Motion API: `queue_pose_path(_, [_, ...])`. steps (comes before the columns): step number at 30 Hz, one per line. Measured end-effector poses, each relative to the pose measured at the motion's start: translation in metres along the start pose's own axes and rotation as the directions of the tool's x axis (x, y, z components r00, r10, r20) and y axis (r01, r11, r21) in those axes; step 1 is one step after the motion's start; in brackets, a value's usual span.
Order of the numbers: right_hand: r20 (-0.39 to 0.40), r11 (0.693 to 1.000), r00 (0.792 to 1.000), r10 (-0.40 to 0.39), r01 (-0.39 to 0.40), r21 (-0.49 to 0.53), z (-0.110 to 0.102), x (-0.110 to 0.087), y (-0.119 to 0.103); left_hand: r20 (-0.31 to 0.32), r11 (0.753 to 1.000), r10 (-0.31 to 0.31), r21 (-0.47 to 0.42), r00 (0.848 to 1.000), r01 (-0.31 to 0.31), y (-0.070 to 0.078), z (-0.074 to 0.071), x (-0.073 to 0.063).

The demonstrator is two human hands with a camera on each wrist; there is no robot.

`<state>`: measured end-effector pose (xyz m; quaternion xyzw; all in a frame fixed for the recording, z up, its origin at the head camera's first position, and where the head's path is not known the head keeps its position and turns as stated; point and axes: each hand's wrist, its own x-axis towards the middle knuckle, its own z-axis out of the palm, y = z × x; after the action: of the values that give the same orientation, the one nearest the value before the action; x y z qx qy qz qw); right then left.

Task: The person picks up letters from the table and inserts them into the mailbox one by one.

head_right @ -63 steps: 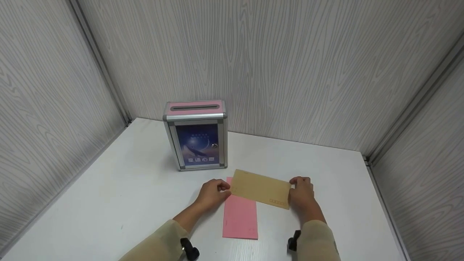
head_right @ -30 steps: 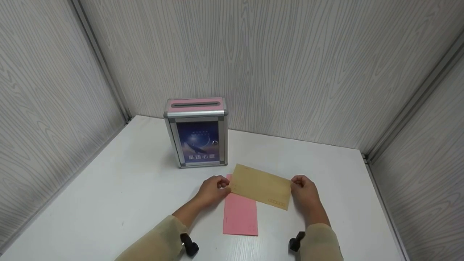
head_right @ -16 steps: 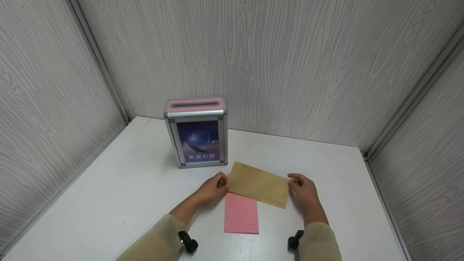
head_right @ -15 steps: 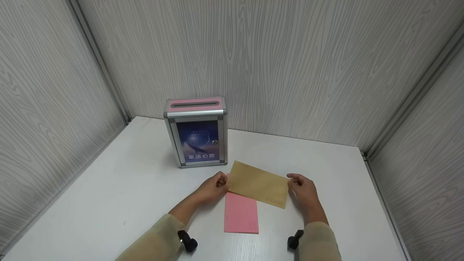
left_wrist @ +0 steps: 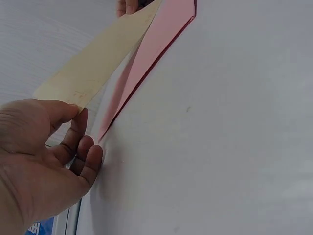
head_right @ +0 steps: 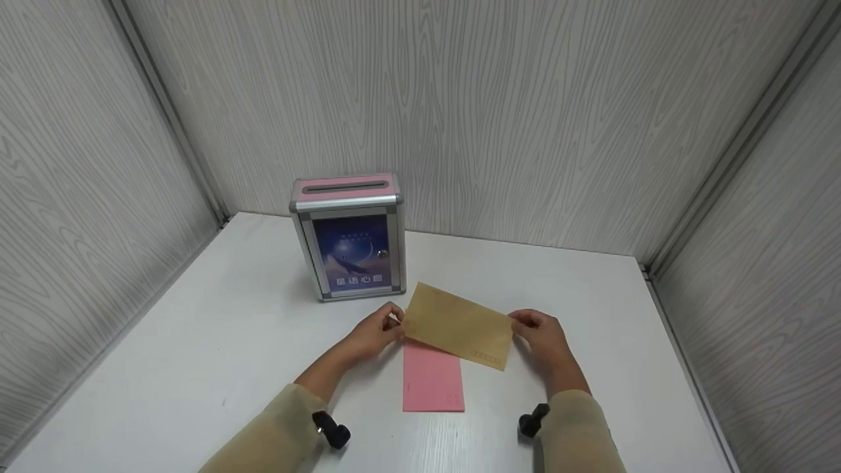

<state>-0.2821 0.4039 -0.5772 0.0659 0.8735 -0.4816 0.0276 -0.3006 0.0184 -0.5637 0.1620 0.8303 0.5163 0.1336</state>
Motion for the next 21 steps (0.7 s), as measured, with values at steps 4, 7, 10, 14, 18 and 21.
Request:
queue_pose_path(4, [0.065,0.998,0.998,-0.014,0.010,0.063,-0.007,-0.001,-0.008,-0.009,1.000,0.007,0.019,1.000,-0.007,0.004,-0.004,0.000])
queue_pose_path(7, [0.099,0.994,0.995,-0.028,0.018,0.103,-0.011,-0.004,-0.016,-0.023,0.999,0.026,0.024,0.999,-0.025,0.008,-0.007,0.001])
queue_pose_path(10, [0.099,0.996,0.993,-0.060,0.052,0.075,-0.015,-0.005,-0.024,-0.041,0.998,0.052,0.023,0.998,-0.051,0.013,-0.011,0.002])
queue_pose_path(14, [0.086,0.991,0.989,-0.123,0.127,-0.037,-0.021,-0.007,-0.034,-0.053,0.995,0.089,0.052,0.995,-0.086,0.021,-0.017,0.002])
queue_pose_path(18, [0.094,0.981,0.984,-0.151,0.161,-0.108,-0.024,-0.009,-0.041,-0.045,0.990,0.120,0.083,0.992,-0.116,0.028,-0.024,0.001])
queue_pose_path(21, [0.105,0.974,0.981,-0.160,0.174,-0.142,-0.025,-0.011,-0.045,-0.054,0.988,0.134,0.080,0.990,-0.130,0.032,-0.029,0.000])
